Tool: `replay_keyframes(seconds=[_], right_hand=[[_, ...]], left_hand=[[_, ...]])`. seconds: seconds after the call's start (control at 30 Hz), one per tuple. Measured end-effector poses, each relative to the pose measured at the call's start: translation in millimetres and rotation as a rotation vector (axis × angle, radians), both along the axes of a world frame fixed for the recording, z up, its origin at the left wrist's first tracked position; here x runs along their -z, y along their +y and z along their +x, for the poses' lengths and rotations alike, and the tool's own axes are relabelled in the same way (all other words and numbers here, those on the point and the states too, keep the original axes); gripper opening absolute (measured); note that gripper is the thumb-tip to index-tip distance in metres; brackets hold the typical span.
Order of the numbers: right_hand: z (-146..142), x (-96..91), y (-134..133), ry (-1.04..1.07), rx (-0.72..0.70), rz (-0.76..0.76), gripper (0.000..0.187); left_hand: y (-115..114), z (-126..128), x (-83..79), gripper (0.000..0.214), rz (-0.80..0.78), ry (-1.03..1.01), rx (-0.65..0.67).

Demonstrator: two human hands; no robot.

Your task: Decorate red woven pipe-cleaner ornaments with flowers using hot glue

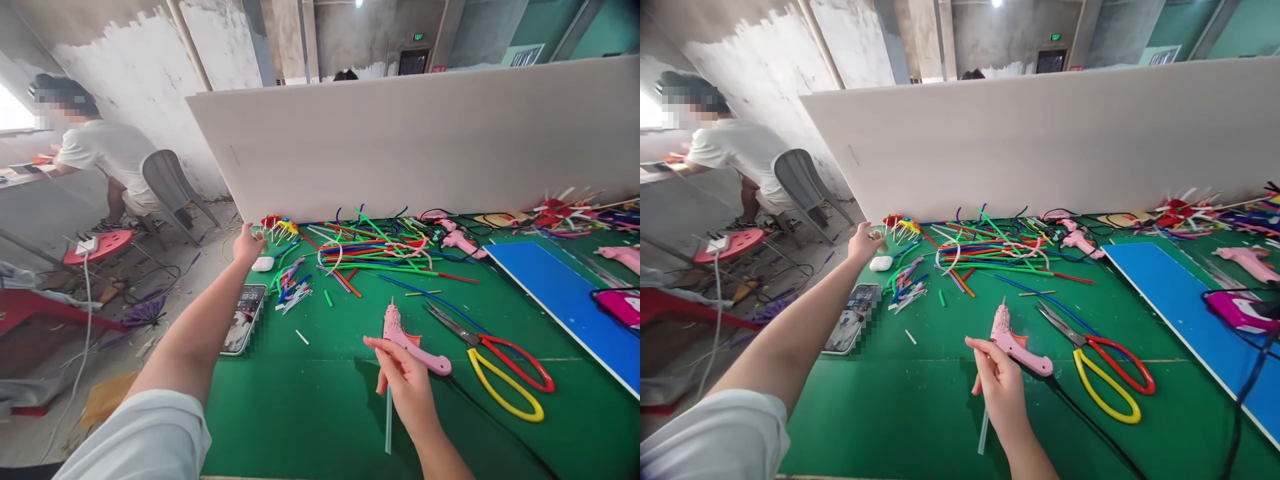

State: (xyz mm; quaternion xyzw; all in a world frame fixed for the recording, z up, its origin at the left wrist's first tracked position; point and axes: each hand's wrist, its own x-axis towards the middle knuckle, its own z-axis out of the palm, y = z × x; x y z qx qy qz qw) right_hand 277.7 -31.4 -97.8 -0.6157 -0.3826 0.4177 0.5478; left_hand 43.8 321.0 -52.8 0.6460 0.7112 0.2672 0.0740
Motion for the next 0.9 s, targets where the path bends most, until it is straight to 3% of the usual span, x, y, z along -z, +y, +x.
replay_keyframes(seconds=[0.1,0.3,0.5,0.9], right_hand=[[0.0,1.4,1.0,-0.038,0.005,-0.022,0.032],[-0.7,2.0,2.6,-0.058,0.0,-0.031,0.034],[-0.7,2.4,1.1,-0.08,-0.026,-0.027,0.035],[0.2,1.3,2.2,-0.077,-0.034,-0.029,0.033]], left_hand=[[12.9,-0.8,13.2,0.037,-0.05,-0.019,-0.006],[19.8,12.0,23.7,0.036,-0.074,-0.039,0.06],[11.2,16.4,27.5,0.079,-0.027,-0.047,0.112],[5.4,46.3,35.8,0.081,0.007,-0.122,0.194]])
